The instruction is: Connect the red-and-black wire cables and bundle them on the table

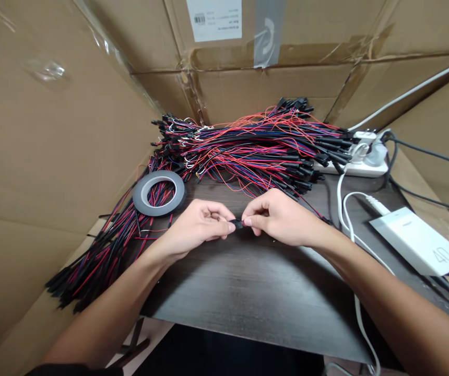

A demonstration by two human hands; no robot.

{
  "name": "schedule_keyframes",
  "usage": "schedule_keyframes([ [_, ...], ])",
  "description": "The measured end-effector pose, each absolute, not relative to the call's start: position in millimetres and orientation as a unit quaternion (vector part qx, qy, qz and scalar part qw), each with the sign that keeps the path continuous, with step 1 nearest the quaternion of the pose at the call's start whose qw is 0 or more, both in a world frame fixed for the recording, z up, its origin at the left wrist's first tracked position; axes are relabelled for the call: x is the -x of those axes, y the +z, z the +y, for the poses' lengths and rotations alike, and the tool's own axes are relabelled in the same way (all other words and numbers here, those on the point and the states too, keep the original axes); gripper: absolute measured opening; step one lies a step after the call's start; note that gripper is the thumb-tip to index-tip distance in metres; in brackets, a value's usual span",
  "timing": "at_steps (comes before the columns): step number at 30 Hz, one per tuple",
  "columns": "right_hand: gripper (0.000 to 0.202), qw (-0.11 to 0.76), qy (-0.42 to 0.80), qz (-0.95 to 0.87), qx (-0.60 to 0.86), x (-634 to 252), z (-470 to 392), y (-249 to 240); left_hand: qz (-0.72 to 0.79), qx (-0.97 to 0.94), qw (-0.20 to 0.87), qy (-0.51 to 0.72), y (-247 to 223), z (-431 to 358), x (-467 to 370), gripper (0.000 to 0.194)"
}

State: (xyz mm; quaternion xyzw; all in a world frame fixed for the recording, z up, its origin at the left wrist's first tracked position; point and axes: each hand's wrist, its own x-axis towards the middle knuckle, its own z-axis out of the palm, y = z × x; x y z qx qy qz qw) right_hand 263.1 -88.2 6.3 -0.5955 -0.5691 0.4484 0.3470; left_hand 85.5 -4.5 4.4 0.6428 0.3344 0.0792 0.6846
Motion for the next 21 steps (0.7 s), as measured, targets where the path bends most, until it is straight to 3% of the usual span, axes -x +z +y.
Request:
schedule_keyframes([
  [8,0.018,0.395,0.407,-0.572,0.593,-258.1,-86.3,8.4,0.320,-0.632,0.696,0.117,7.2,-6.7,-84.8,0.010],
  [21,0.022,0.402,0.379,-0.598,0.580,-254.8,-85.1,7.3,0.293,-0.683,0.655,0.141,-1.1,-5.7,-84.3,0.014],
])
